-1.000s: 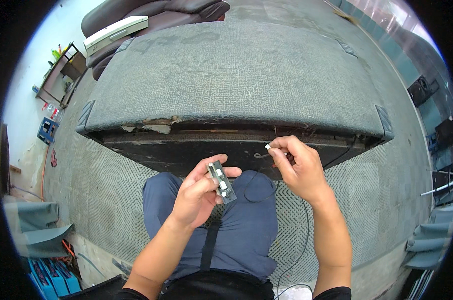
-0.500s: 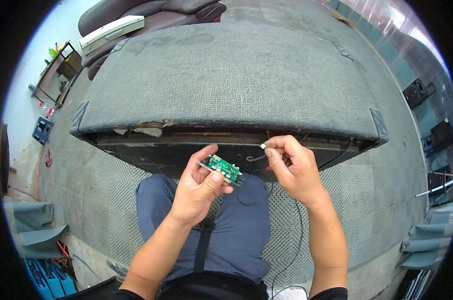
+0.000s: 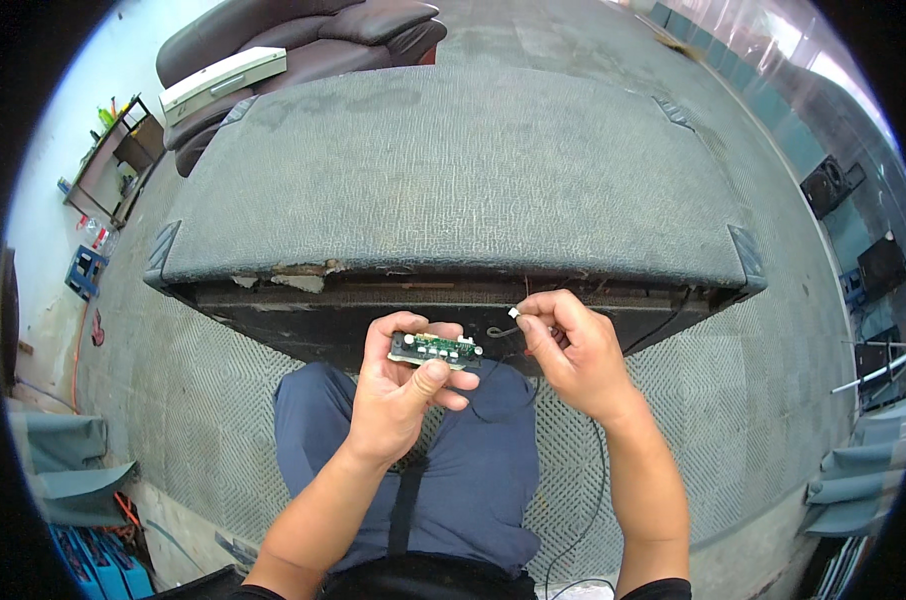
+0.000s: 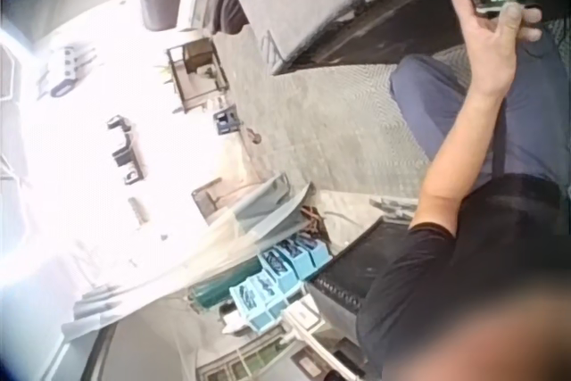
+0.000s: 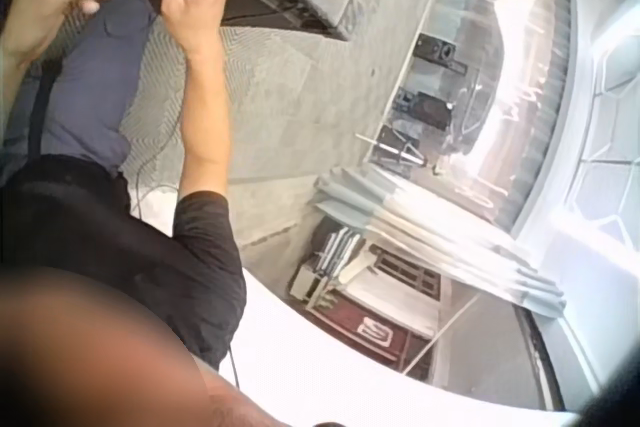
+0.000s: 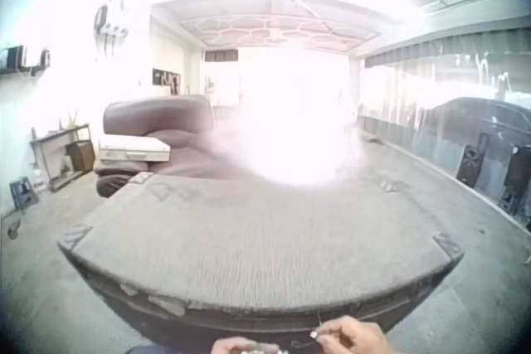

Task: The person plugs in a power cord, then sits on the floor to work on the back of a large speaker. They connect wires to a small circuit board, secure it, and then test the speaker by turning knobs on the front panel.

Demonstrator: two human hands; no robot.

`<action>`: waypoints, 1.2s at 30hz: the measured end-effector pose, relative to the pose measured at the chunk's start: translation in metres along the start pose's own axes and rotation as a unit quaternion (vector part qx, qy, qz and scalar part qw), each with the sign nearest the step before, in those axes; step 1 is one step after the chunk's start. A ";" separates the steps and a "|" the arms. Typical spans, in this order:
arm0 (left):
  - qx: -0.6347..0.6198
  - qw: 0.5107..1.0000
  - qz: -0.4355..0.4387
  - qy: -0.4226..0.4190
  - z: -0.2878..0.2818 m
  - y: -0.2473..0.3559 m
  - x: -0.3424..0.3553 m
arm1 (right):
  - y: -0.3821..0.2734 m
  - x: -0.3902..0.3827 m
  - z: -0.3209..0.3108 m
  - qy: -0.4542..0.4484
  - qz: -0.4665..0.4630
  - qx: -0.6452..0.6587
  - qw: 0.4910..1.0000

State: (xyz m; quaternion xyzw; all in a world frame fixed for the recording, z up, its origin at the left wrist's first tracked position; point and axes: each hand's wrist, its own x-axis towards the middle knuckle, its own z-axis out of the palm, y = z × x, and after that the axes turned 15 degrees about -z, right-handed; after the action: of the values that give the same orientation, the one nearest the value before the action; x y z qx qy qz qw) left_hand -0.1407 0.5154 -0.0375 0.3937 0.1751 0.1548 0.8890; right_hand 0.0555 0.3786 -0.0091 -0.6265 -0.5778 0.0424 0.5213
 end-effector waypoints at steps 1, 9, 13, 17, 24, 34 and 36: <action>0.008 1.000 0.001 -0.011 0.000 0.001 0.000 | 0.000 -0.001 0.000 0.003 0.006 0.003 1.000; 0.039 0.990 0.083 -0.102 0.001 -0.001 0.000 | 0.004 -0.003 0.001 0.006 -0.006 0.003 1.000; 0.035 0.999 0.020 -0.018 0.003 -0.001 0.002 | 0.003 -0.003 -0.001 -0.008 -0.001 -0.012 1.000; 0.018 0.999 0.027 0.000 0.011 -0.001 0.004 | 0.003 -0.001 -0.001 -0.004 -0.004 0.006 1.000; -0.106 0.993 -0.045 -0.006 0.012 0.007 0.007 | 0.003 0.001 0.000 -0.018 0.007 0.013 1.000; -0.239 0.964 -0.110 -0.042 0.015 -0.002 0.020 | 0.001 0.004 0.001 -0.036 0.004 0.005 0.999; -0.247 0.961 -0.115 -0.055 0.017 -0.004 0.023 | -0.002 0.006 -0.002 -0.043 0.010 0.005 0.999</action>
State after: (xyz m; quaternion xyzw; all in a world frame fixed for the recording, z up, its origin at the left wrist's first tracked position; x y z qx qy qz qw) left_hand -0.1126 0.5110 -0.0344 0.1475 0.1262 0.0679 0.9786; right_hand 0.0575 0.3812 -0.0039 -0.6273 -0.5934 0.0776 0.4984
